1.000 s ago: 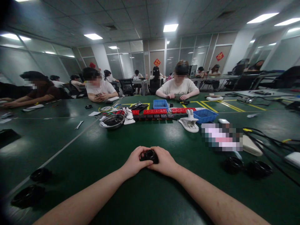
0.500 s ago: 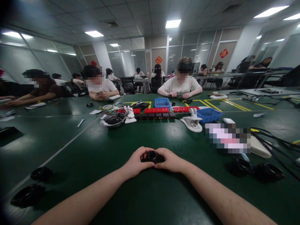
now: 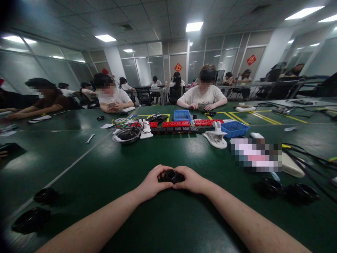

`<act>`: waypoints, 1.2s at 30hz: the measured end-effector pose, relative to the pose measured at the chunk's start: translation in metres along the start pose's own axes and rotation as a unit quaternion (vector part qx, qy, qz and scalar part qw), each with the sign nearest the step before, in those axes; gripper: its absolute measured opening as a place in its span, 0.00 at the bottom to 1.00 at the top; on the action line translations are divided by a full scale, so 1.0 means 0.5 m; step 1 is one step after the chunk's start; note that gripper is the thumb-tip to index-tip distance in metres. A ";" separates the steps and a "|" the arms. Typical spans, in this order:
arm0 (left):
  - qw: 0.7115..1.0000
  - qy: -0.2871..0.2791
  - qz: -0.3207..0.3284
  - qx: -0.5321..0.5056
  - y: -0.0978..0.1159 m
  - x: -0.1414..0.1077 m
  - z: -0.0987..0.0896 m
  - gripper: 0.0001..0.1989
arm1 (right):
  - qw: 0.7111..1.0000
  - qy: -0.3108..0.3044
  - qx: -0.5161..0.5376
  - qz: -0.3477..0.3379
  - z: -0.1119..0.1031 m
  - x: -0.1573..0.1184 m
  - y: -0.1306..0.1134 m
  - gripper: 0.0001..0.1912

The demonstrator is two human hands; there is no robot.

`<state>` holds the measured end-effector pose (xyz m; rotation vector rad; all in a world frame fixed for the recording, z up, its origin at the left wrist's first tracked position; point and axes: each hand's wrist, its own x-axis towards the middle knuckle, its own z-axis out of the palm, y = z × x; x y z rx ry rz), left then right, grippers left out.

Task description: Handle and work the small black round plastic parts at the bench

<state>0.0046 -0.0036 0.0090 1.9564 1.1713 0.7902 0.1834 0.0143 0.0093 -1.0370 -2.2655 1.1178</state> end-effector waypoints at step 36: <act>1.000 -0.009 0.009 -0.008 0.000 -0.002 0.006 0.20 | 0.996 -0.055 -0.067 -0.023 -0.018 -0.005 -0.007 0.16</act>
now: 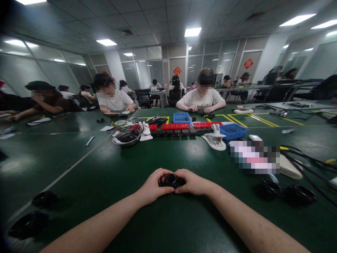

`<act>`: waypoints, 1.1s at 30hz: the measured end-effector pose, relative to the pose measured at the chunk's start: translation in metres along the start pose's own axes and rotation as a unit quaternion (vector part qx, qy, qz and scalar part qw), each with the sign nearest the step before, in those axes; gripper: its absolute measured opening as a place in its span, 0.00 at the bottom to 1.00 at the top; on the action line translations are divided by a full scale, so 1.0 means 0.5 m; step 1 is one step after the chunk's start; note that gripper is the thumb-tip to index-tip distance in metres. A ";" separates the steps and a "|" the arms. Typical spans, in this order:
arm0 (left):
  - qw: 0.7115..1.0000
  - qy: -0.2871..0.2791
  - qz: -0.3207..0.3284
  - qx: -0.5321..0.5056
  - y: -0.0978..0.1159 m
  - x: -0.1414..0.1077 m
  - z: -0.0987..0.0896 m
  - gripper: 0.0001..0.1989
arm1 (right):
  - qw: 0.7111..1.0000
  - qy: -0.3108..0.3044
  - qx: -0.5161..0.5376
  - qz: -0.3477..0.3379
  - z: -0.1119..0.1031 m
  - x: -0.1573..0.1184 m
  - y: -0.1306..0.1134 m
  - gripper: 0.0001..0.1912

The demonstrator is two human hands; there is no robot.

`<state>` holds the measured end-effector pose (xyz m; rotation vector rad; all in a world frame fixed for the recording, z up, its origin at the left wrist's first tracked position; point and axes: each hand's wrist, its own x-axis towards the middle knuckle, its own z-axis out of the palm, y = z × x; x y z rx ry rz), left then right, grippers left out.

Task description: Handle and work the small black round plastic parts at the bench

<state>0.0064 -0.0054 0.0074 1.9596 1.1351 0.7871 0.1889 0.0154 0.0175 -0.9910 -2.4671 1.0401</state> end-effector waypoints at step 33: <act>0.993 0.102 -0.061 0.020 0.007 -0.004 0.025 0.16 | 0.961 0.198 -0.109 0.159 0.070 0.021 -0.005 0.16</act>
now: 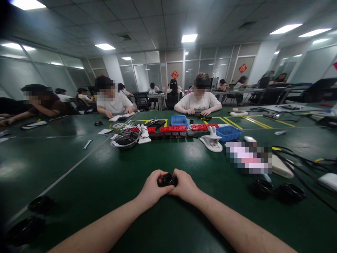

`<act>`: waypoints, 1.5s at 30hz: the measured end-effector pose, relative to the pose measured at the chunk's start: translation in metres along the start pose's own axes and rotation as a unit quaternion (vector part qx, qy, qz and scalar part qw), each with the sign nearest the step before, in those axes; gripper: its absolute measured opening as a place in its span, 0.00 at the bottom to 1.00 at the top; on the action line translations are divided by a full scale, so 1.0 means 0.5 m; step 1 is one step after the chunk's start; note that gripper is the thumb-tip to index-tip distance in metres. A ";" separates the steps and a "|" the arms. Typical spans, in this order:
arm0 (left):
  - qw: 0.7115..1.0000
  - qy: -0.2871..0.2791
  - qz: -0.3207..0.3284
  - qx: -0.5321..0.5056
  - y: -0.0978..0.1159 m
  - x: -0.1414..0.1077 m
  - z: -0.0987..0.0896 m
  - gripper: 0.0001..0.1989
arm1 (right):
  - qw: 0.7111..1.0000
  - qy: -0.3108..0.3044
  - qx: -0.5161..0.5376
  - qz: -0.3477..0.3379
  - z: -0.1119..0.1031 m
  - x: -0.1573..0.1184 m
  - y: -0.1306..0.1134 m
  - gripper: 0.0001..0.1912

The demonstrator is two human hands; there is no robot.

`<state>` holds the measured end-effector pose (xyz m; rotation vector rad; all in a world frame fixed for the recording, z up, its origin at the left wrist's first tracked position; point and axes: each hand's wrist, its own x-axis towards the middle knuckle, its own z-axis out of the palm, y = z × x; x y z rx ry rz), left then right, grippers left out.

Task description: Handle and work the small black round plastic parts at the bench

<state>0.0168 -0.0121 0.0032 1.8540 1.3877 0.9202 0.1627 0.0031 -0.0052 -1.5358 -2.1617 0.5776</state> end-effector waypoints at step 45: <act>0.998 -0.059 0.031 -0.009 -0.006 0.007 -0.010 0.19 | 0.986 -0.112 0.106 -0.060 -0.034 0.007 0.023 0.17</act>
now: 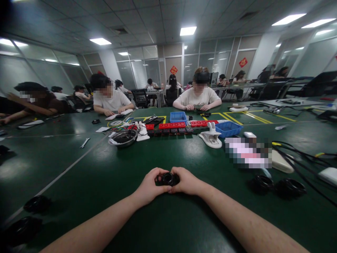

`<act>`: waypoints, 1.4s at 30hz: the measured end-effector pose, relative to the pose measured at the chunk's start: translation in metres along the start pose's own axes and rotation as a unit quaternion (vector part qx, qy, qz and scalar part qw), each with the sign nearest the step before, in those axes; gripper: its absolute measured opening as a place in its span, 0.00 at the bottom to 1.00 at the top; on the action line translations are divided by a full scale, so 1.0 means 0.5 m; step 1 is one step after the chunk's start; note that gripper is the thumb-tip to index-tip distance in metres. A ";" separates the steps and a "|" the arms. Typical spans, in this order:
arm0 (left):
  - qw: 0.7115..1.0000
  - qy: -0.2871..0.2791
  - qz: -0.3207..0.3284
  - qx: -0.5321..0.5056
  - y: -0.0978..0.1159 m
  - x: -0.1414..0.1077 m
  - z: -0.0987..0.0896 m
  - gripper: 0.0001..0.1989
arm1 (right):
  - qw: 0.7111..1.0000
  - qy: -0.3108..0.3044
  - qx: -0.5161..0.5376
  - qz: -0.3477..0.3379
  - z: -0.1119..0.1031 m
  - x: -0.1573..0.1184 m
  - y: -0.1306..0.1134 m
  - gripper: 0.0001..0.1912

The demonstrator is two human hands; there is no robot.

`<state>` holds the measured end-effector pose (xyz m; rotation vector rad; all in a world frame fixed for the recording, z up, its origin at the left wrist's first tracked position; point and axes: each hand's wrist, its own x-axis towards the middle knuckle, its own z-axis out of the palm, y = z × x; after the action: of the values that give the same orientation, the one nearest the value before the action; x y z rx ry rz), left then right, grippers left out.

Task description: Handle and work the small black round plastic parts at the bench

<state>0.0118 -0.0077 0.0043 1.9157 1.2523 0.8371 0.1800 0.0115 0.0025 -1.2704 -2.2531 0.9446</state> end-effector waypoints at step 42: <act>0.998 -0.047 0.033 -0.006 0.001 0.001 -0.015 0.19 | 0.989 -0.100 -0.029 -0.103 -0.036 -0.003 -0.012 0.15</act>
<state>0.0061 -0.0061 0.0089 1.9717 1.1317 0.7767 0.1883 0.0147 0.0192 -0.9781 -2.5248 0.9742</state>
